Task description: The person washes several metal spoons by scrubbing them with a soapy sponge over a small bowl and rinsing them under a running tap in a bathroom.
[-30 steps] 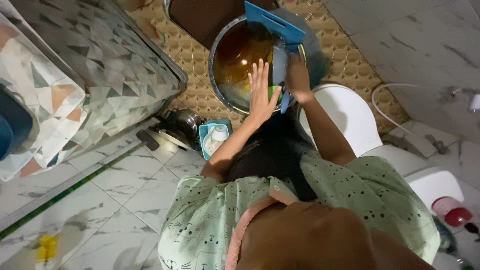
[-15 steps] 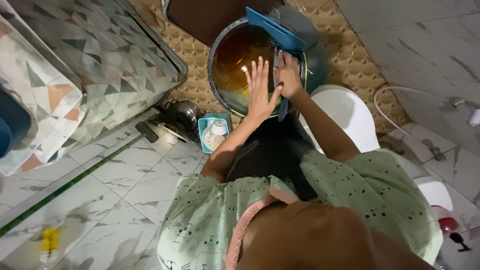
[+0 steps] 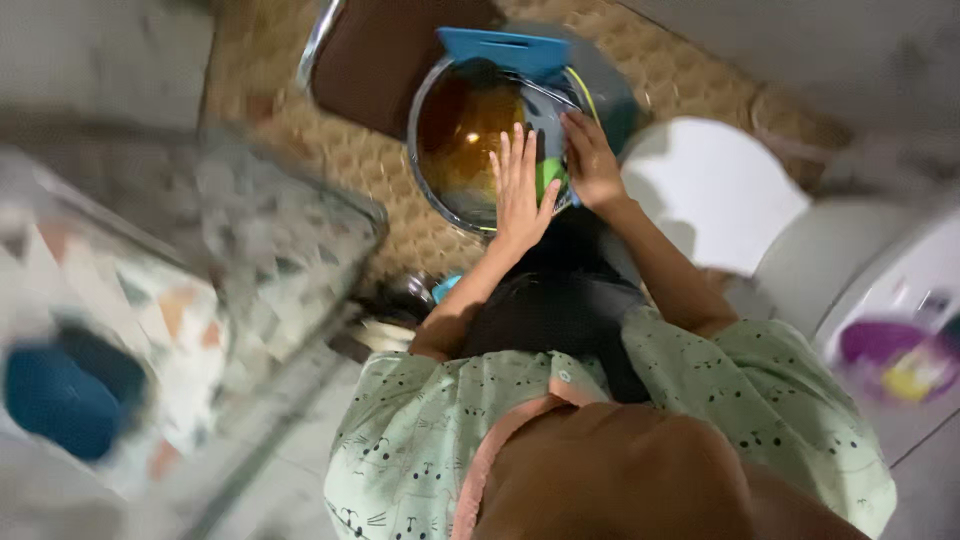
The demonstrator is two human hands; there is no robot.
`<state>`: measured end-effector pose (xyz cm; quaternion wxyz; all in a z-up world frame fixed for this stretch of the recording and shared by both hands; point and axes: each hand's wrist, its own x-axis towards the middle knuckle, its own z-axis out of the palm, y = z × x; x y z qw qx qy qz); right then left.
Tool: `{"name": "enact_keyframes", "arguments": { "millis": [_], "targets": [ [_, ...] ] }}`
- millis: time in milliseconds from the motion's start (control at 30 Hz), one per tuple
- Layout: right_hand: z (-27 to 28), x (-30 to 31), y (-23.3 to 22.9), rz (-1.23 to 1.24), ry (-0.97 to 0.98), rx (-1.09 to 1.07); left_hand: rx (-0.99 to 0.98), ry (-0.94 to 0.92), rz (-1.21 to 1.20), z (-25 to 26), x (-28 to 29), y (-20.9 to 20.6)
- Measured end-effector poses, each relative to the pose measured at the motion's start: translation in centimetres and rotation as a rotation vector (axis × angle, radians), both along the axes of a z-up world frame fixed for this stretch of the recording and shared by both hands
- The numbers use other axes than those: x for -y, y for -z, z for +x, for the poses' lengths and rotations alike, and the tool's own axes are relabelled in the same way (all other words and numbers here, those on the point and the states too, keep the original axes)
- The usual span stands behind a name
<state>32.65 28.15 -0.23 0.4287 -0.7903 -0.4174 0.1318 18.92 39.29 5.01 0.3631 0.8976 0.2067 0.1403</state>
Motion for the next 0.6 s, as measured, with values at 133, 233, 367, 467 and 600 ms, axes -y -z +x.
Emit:
{"name": "enact_keyframes", "arguments": {
  "millis": [133,233,367,467,600],
  "targets": [
    [-5.0,4.0,-3.8,0.081,0.275,0.043,0.017,0.248,0.039,-1.4,0.6,0.8],
    [-9.1,7.4,-5.1,0.101,0.485,-0.055,0.022,0.431,0.065,-1.4,2.2,1.4],
    [-14.4,13.3,-5.4,0.130,0.697,0.060,0.046,0.685,0.054,-1.5,6.4,1.1],
    [-18.4,17.4,-5.2,0.099,0.897,0.059,0.068,0.881,0.043,-2.2,10.6,0.6],
    [-24.3,23.3,-4.2,0.030,1.179,0.202,0.055,1.137,0.032,-4.1,17.0,0.5]
  ]
}}
